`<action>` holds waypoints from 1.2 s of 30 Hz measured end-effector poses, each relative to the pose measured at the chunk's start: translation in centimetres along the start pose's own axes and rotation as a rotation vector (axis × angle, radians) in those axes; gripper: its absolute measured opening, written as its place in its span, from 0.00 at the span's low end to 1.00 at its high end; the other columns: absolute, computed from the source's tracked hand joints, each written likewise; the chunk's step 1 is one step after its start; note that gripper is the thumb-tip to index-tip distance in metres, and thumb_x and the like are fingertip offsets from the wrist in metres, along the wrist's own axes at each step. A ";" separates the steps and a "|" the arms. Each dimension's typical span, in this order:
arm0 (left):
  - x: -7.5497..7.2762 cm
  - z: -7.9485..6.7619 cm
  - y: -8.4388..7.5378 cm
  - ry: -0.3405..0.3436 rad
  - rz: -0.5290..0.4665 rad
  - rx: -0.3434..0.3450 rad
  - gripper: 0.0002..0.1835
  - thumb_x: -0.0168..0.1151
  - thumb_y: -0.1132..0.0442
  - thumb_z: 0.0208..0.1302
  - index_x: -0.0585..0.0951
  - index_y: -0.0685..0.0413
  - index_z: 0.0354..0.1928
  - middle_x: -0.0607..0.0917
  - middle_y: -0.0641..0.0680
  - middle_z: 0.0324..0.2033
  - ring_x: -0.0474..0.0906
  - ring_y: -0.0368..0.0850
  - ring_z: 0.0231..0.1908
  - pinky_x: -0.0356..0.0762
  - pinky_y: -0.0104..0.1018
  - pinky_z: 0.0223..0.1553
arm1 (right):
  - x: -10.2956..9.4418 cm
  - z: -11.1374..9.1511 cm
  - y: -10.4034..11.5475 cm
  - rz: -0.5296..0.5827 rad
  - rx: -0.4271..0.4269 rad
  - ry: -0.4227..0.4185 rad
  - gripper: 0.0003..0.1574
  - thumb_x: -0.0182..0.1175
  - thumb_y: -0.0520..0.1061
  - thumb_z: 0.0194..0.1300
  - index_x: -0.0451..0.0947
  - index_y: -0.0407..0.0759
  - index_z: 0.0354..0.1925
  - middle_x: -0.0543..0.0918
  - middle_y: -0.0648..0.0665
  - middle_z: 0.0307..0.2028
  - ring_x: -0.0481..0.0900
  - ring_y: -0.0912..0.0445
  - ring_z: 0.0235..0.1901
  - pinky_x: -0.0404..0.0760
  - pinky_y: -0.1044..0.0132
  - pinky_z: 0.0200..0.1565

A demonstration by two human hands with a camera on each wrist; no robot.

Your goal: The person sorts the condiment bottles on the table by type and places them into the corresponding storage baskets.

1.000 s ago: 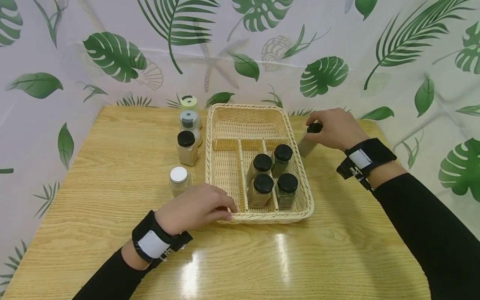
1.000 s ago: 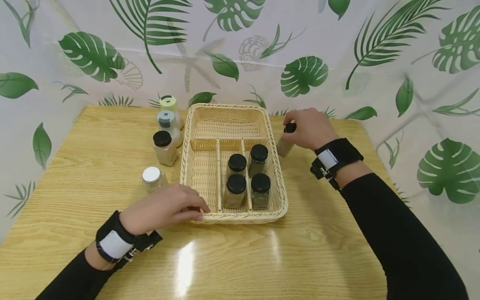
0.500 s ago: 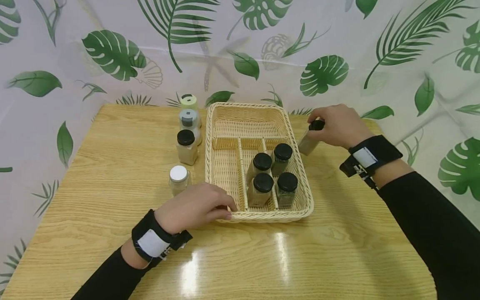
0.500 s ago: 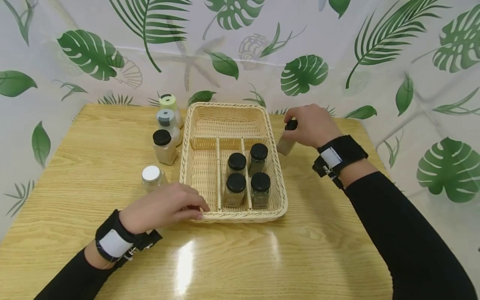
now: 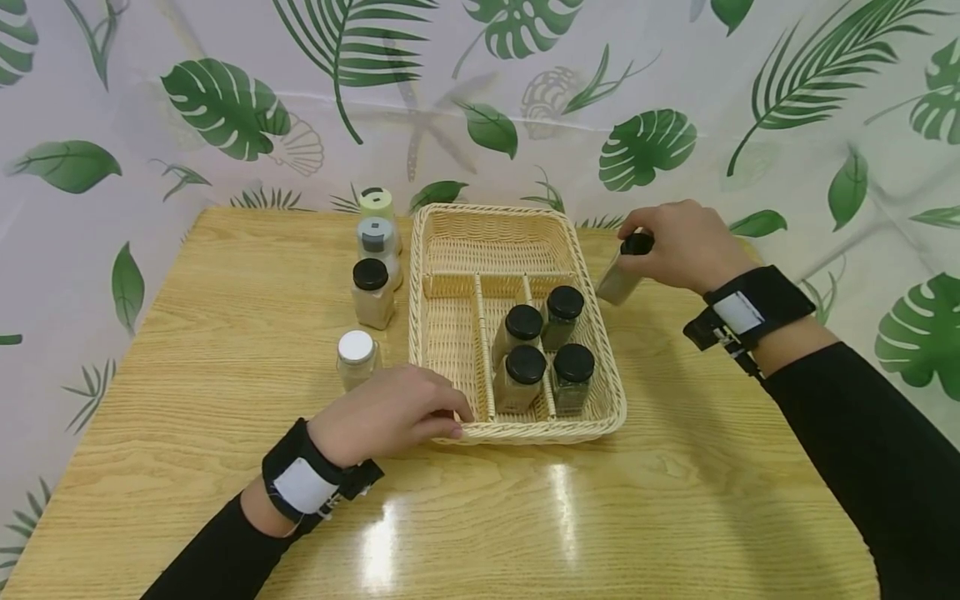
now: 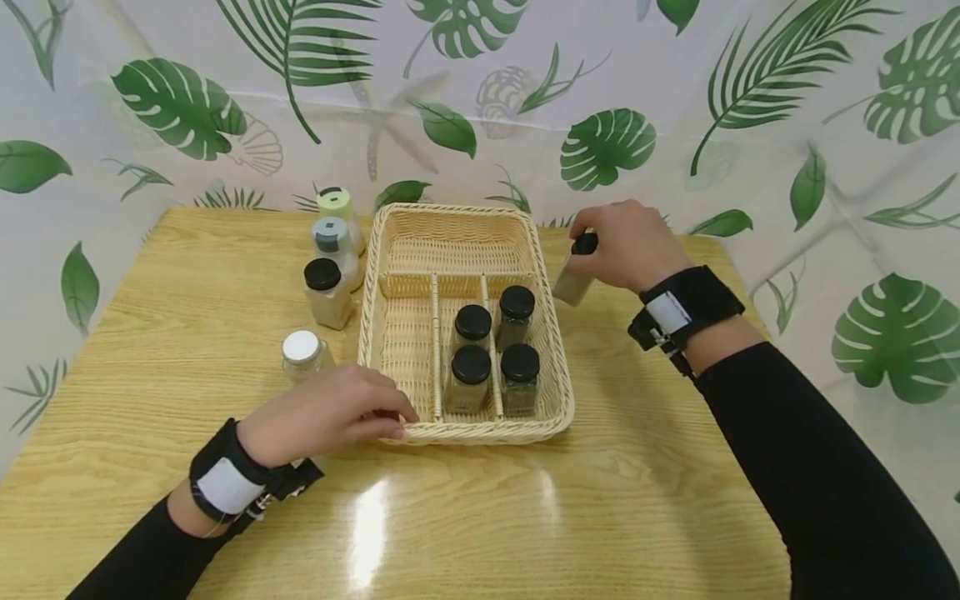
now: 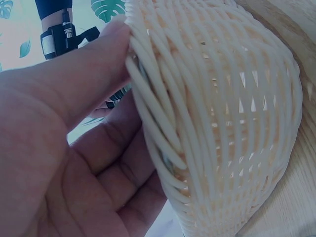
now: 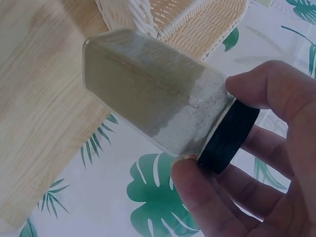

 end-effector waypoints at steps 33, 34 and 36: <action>0.1 0.0 -0.1 0.005 -0.002 0.003 0.04 0.64 0.54 0.69 0.86 0.43 0.38 0.84 0.39 0.32 0.75 0.31 0.30 0.76 0.30 0.36 | -1.8 -0.4 1.9 -0.003 -0.060 -0.032 0.22 0.68 0.54 0.60 0.84 0.44 0.48 0.86 0.41 0.36 0.79 0.49 0.33 0.75 0.54 0.33; 0.1 0.0 -0.1 0.005 -0.001 0.004 0.04 0.64 0.54 0.69 0.85 0.43 0.38 0.84 0.39 0.32 0.75 0.31 0.31 0.76 0.30 0.36 | -1.8 -0.4 2.0 0.000 -0.060 -0.031 0.22 0.67 0.54 0.60 0.84 0.44 0.48 0.86 0.41 0.36 0.79 0.49 0.34 0.75 0.54 0.33; 0.1 0.0 -0.1 0.004 0.002 0.005 0.04 0.64 0.54 0.69 0.85 0.43 0.38 0.85 0.39 0.32 0.75 0.31 0.31 0.76 0.30 0.36 | -1.9 -0.4 2.3 0.002 -0.058 -0.028 0.22 0.67 0.54 0.60 0.84 0.44 0.49 0.86 0.41 0.37 0.80 0.49 0.34 0.75 0.54 0.34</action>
Point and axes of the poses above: each hand's wrist, its own z-axis towards the middle knuckle, its own x-axis out of the palm, y = z × x, the point moved 9 cm from there along z, towards the middle knuckle
